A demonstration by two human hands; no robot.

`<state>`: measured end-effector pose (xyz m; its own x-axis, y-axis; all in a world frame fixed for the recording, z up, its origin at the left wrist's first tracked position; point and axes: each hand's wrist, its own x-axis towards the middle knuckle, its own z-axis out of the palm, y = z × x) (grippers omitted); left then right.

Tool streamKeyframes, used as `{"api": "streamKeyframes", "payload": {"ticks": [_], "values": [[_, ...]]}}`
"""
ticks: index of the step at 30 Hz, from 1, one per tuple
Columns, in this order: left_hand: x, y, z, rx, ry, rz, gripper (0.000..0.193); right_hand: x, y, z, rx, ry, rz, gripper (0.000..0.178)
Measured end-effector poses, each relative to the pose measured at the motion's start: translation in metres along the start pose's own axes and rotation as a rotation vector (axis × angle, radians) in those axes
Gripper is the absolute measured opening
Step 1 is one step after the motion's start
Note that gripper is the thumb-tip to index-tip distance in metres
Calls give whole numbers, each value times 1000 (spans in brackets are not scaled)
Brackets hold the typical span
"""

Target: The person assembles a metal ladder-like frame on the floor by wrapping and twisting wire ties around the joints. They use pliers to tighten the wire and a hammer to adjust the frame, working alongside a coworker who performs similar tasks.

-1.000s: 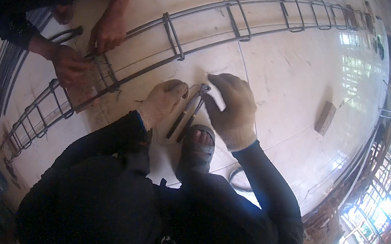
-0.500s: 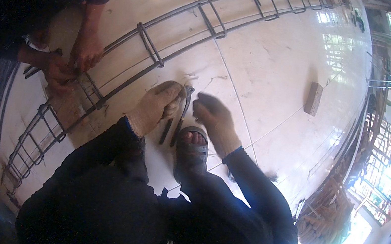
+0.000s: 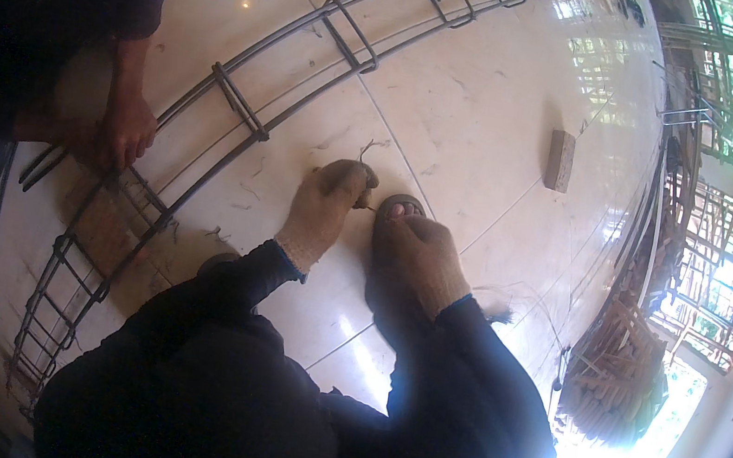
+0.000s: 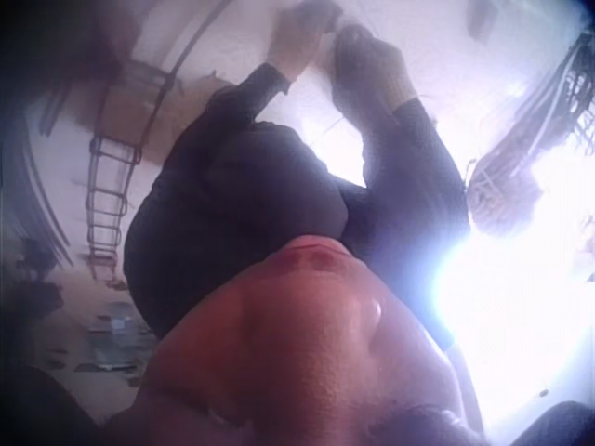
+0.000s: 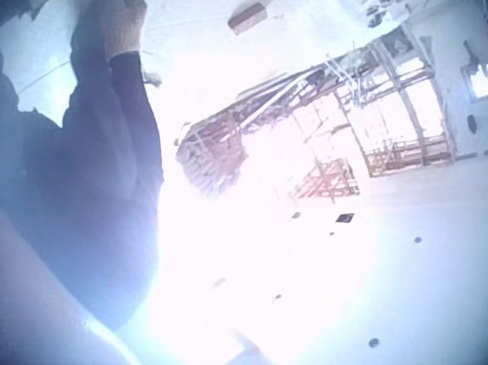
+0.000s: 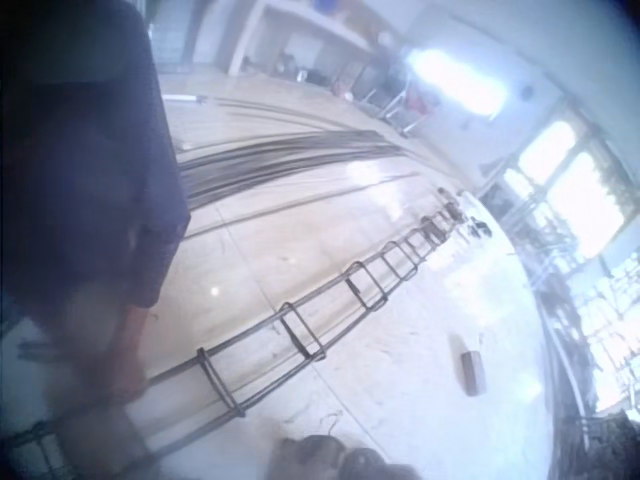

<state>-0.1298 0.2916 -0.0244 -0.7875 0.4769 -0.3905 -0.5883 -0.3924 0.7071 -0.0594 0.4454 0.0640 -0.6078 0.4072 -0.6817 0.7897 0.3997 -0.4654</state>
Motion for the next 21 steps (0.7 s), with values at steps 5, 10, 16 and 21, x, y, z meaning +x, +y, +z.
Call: {"api": "streamKeyframes", "payload": {"ticks": [5, 10, 16, 21], "values": [[7, -13, 6, 53, -28, -53, 22, 19, 3, -12, -158, 115, -249, 41], [23, -17, 13, -102, -22, -142, 17, 39, 12, -21, 82, 32, -118, 33], [19, -14, -22, 98, 6, -90, 21, 66, 29, -32, -223, -284, -976, 34], [7, 14, -33, -218, 3, -260, 28, 95, 23, -28, -142, -496, -914, 36]]}}
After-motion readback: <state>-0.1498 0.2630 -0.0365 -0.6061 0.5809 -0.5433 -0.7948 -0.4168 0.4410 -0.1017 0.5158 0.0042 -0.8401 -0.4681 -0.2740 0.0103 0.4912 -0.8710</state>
